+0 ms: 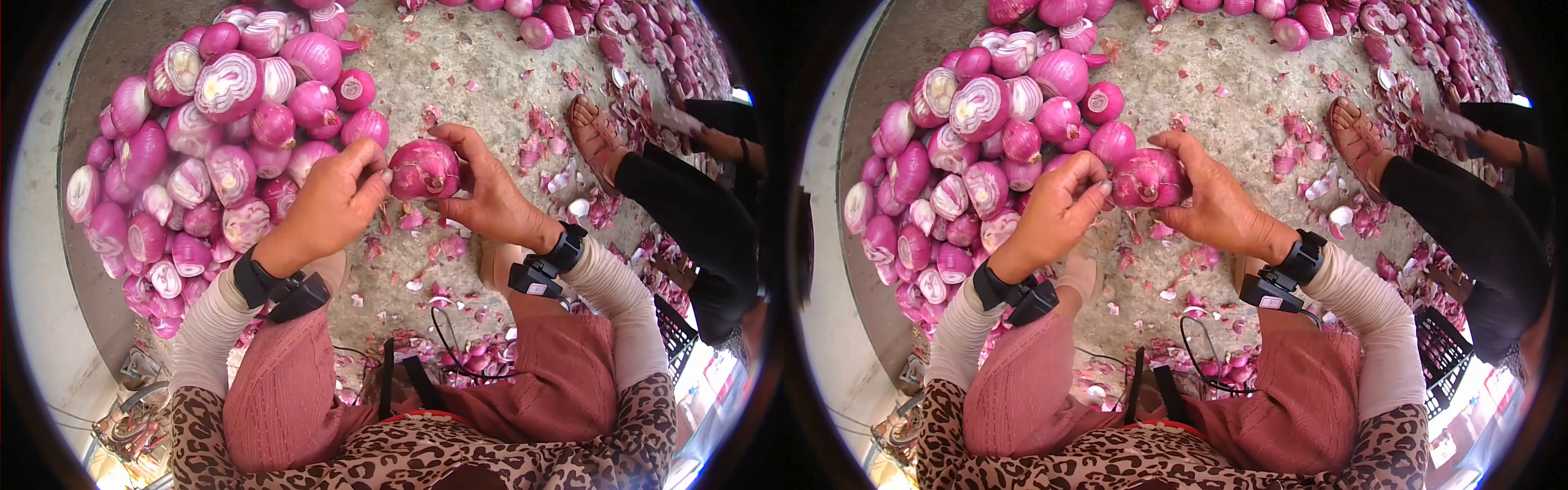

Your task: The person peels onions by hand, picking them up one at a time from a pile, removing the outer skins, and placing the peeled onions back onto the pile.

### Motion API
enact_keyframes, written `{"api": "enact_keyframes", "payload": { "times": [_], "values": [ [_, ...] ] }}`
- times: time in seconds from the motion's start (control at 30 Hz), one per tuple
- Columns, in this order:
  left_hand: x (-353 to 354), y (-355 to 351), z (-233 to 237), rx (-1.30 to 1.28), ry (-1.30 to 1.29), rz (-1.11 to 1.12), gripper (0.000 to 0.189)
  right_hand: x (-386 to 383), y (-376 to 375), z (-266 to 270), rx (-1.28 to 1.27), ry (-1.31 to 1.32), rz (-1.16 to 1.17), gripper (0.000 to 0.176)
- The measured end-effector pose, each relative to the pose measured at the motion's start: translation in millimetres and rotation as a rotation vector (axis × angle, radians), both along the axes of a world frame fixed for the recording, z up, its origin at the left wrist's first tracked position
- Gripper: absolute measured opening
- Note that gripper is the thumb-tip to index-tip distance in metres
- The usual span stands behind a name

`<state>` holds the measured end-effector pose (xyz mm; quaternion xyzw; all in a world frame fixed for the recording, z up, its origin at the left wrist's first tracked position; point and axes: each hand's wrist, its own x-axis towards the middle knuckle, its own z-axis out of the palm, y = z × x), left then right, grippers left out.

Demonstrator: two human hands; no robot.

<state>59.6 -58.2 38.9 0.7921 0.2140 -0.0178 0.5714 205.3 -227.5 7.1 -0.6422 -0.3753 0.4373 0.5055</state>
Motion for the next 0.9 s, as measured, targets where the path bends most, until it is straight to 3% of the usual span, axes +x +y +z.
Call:
{"api": "enact_keyframes", "payload": {
  "times": [0.1, 0.2, 0.3, 0.37, 0.47, 0.63, 0.7, 0.83, 0.9],
  "values": [
    [2, -1, 8, 0.169, 0.016, -0.157, 0.009, 2, 3, 1, 0.075, -0.116, 0.049, 0.076],
    [1, -6, 6, 0.223, 0.008, -0.153, 0.011, 3, 5, 1, 0.102, -0.347, 0.123, 0.08],
    [6, -6, 8, 0.197, 0.055, -0.133, 0.011, 3, 3, 4, -0.007, -0.21, 0.118, 0.078],
    [5, -3, 8, 0.181, 0.103, -0.116, 0.011, 4, 2, 2, 0.01, 0.187, 0.052, 0.075],
    [3, 1, 1, 0.204, 0.143, -0.101, 0.012, 17, -2, 7, -0.002, 0.339, 0.013, 0.081],
    [-2, 1, -16, 0.095, 0.191, -0.295, 0.013, 22, -6, 8, -0.039, 0.599, -0.009, 0.082],
    [0, 0, -16, 0.099, 0.214, -0.325, 0.013, 19, -8, -2, 0.037, 0.89, -0.034, 0.084],
    [2, -3, -14, 0.121, 0.239, -0.434, 0.015, 14, -15, -8, 0.003, 1.039, -0.048, 0.085],
    [2, -6, -16, 0.123, 0.234, -0.455, 0.015, 12, -17, -18, 0.026, 1.164, -0.038, 0.066]
  ]
}}
